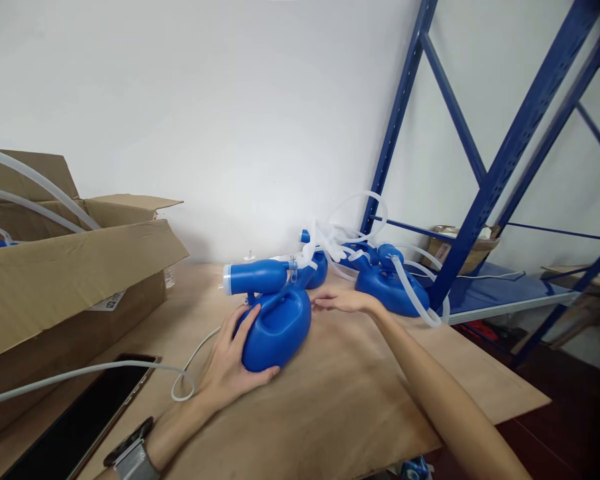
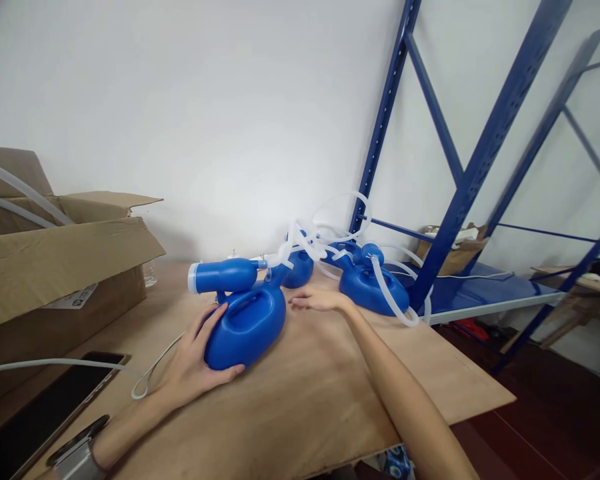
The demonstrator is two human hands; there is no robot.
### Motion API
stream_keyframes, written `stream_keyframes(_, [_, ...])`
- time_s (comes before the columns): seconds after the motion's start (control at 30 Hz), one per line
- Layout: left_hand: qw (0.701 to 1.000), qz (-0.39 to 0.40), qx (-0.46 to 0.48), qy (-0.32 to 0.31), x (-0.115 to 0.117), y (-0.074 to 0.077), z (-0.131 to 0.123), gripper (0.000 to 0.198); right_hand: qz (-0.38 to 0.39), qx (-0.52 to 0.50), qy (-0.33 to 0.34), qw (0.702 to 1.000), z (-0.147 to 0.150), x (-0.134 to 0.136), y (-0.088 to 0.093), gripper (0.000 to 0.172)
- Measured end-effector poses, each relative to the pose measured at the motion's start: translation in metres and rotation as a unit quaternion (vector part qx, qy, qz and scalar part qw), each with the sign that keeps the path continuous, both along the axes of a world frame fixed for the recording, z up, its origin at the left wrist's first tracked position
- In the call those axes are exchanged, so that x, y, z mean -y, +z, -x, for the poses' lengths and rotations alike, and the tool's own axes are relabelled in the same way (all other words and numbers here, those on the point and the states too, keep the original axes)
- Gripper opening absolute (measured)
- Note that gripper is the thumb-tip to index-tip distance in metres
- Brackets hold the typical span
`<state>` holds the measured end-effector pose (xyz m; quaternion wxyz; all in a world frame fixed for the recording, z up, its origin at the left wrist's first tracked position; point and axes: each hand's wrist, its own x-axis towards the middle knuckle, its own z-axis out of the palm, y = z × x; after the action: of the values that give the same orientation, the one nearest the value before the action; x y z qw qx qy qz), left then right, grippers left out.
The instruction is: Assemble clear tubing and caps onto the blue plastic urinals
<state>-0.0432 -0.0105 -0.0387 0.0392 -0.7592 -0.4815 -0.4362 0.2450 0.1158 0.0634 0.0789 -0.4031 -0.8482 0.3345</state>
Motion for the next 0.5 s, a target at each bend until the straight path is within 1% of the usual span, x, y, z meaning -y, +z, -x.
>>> stream_keyframes(0.03, [1.0, 0.005, -0.01, -0.006, 0.0, 0.0, 0.0, 0.103, 0.027, -0.002, 0.0, 1.0, -0.008, 0.012, 0.008, 0.045])
stream_keyframes(0.07, [1.0, 0.007, -0.023, -0.014, 0.001, 0.0, 0.0, 0.103, 0.021, -0.01, 0.002, 1.0, -0.012, 0.025, 0.015, 0.051])
stream_keyframes(0.1, [0.999, 0.006, -0.037, -0.023, 0.002, 0.0, 0.0, 0.103, -0.025, -0.029, 0.001, 0.999, -0.011, 0.038, 0.023, 0.055])
stream_keyframes(0.13, [0.998, 0.002, -0.05, -0.031, 0.003, 0.0, -0.001, 0.104, -0.103, -0.049, 0.006, 0.993, -0.005, 0.05, 0.029, 0.054])
stream_keyframes(0.17, [0.998, -0.004, -0.059, -0.039, 0.004, 0.001, -0.001, 0.104, -0.202, -0.071, 0.003, 0.977, 0.004, 0.06, 0.034, 0.049])
stream_keyframes(0.2, [0.997, -0.01, -0.064, -0.044, 0.004, 0.001, -0.002, 0.104, -0.302, -0.089, -0.001, 0.949, 0.016, 0.067, 0.038, 0.041])
stream_keyframes(0.23, [0.996, -0.015, -0.068, -0.048, 0.005, 0.001, -0.003, 0.104, -0.381, -0.085, 0.012, 0.921, 0.03, 0.071, 0.041, 0.038])
stream_keyframes(0.27, [0.996, -0.021, -0.071, -0.051, 0.006, 0.0, -0.004, 0.104, -0.438, -0.072, 0.022, 0.896, 0.043, 0.071, 0.042, 0.039])
stream_keyframes(0.3, [0.995, -0.027, -0.075, -0.053, 0.007, 0.0, -0.004, 0.104, -0.471, -0.048, 0.023, 0.88, 0.057, 0.068, 0.042, 0.044])
stream_keyframes(0.33, [0.995, -0.032, -0.079, -0.053, 0.007, 0.0, -0.005, 0.104, -0.485, -0.02, 0.015, 0.874, 0.068, 0.062, 0.041, 0.05])
stream_keyframes(0.37, [0.994, -0.034, -0.084, -0.053, 0.008, 0.0, -0.005, 0.104, -0.481, 0.01, 0.004, 0.877, 0.077, 0.055, 0.04, 0.055])
stream_keyframes(0.43, [0.994, -0.031, -0.088, -0.049, 0.009, 0.0, -0.004, 0.104, -0.436, 0.062, -0.026, 0.897, 0.089, 0.039, 0.038, 0.065])
stream_keyframes(0.5, [0.995, -0.025, -0.087, -0.049, 0.009, 0.002, -0.003, 0.104, -0.366, 0.113, -0.046, 0.923, 0.092, 0.024, 0.038, 0.069])
